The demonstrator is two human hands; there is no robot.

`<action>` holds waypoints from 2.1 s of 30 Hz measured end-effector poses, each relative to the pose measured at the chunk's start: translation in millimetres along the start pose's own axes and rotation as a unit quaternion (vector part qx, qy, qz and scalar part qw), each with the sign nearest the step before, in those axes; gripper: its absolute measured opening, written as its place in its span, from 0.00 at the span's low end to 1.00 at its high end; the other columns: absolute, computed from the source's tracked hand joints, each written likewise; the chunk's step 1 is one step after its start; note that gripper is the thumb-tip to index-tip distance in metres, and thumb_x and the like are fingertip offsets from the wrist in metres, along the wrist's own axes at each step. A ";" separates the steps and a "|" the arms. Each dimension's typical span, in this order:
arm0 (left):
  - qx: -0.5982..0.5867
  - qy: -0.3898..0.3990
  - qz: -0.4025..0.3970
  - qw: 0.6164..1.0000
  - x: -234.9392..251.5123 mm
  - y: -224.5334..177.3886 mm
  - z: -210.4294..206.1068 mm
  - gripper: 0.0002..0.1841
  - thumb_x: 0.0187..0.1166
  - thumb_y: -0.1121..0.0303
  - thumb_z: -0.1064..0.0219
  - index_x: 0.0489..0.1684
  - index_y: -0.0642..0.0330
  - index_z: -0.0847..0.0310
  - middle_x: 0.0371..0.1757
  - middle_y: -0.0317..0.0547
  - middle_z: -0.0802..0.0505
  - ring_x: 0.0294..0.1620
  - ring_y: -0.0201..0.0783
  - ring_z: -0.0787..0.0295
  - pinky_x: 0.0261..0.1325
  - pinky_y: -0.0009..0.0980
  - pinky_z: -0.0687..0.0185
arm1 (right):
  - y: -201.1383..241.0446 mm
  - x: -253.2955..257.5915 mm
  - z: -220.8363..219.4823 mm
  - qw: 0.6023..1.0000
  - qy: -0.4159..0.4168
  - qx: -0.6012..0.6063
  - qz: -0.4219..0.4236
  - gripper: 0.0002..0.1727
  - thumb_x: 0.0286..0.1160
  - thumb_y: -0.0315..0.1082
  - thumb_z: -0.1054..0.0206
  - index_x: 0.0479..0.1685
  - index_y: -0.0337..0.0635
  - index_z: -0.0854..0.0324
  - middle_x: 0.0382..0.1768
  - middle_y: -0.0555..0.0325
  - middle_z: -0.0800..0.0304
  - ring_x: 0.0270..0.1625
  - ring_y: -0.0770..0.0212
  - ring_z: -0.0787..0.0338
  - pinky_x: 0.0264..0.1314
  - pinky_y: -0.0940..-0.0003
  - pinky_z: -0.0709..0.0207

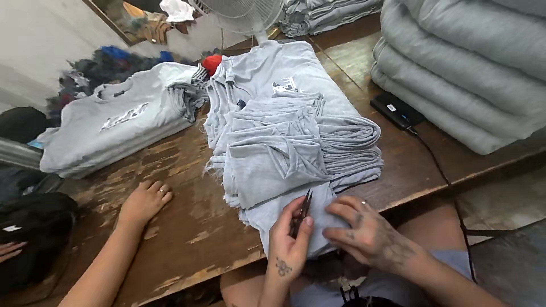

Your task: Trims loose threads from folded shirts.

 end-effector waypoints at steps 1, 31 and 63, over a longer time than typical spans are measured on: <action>0.035 -0.005 0.000 0.999 -2.1 0.7 -0.2 0.21 0.83 0.68 0.40 0.68 0.74 0.22 0.38 0.38 0.11 0.29 0.23 0.16 0.29 0.21 0.18 | -1.5 0.0 -7.0 1.000 -0.015 0.003 0.016 0.07 0.79 0.37 0.37 0.40 0.54 0.11 0.55 0.51 0.08 0.68 0.47 0.14 0.72 0.52 0.23; -0.117 0.049 0.004 0.992 30.4 -2.1 -20.6 0.13 0.76 0.78 0.40 0.57 0.68 0.21 0.29 0.24 0.16 0.27 0.14 0.24 0.32 0.15 0.25 | -30.1 2.2 29.7 0.996 -0.055 -0.021 -0.063 0.13 0.84 0.37 0.40 0.39 0.42 0.11 0.33 0.54 0.06 0.35 0.62 0.06 0.41 0.71 0.13; -0.150 0.146 -0.015 0.978 18.5 -1.6 -23.7 0.30 0.78 0.62 0.30 0.78 0.64 0.32 0.33 0.23 0.12 0.30 0.15 0.19 0.35 0.16 0.21 | -30.3 9.6 18.6 0.997 -0.047 0.030 -0.052 0.12 0.74 0.40 0.34 0.37 0.38 0.13 0.32 0.52 0.07 0.36 0.58 0.07 0.43 0.67 0.13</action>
Point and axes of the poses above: each hand's wrist, its own x-axis towards the middle knuckle, its own z-axis out of the back of the hand, y = z × x, the point moved 8 cm from there along x, towards the middle knuckle
